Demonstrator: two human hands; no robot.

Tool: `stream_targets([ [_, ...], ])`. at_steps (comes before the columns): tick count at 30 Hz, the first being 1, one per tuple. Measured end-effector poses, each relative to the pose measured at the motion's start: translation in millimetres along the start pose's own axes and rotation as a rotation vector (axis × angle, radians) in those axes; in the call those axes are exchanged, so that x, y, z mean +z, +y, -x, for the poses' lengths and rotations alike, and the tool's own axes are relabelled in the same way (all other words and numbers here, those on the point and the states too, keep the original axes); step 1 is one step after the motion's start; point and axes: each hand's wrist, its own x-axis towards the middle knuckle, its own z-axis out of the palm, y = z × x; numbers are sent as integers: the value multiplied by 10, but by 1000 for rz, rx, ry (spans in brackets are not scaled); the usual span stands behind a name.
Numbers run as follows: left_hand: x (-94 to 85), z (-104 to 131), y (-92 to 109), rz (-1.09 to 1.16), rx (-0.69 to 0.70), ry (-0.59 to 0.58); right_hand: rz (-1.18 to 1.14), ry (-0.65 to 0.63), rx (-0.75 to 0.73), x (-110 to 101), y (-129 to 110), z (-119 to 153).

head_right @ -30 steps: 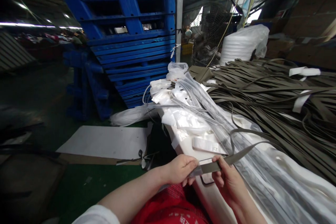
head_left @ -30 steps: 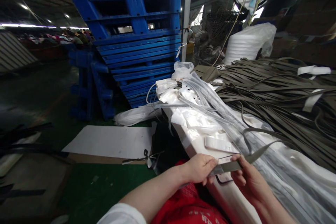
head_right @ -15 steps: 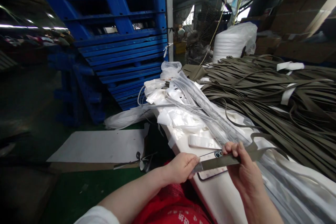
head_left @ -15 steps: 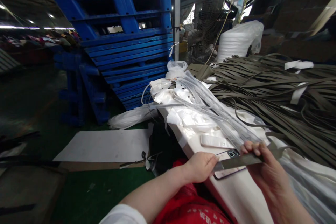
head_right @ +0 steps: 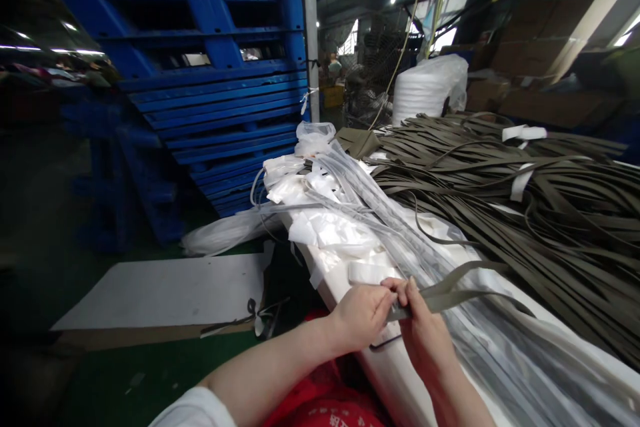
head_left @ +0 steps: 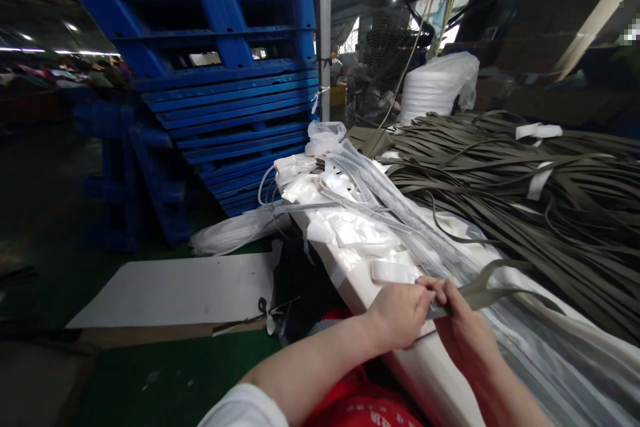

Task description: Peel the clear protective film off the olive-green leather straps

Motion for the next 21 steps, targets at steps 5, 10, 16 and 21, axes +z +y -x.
stream_targets([
  [5,-83,178,-192,-91,-46,-47,-434,181,53,-419,-302,-208],
  [10,-211,262,-206,65,-75,-154,-369,151,-31,-553,-325,-273],
  [16,-274,83,0,-7,-115,-201,-298,58,-79,-518,-331,-255],
  [21,-104,-175,218,-22,-78,-196,-291,37,-90,-328,-238,-116],
])
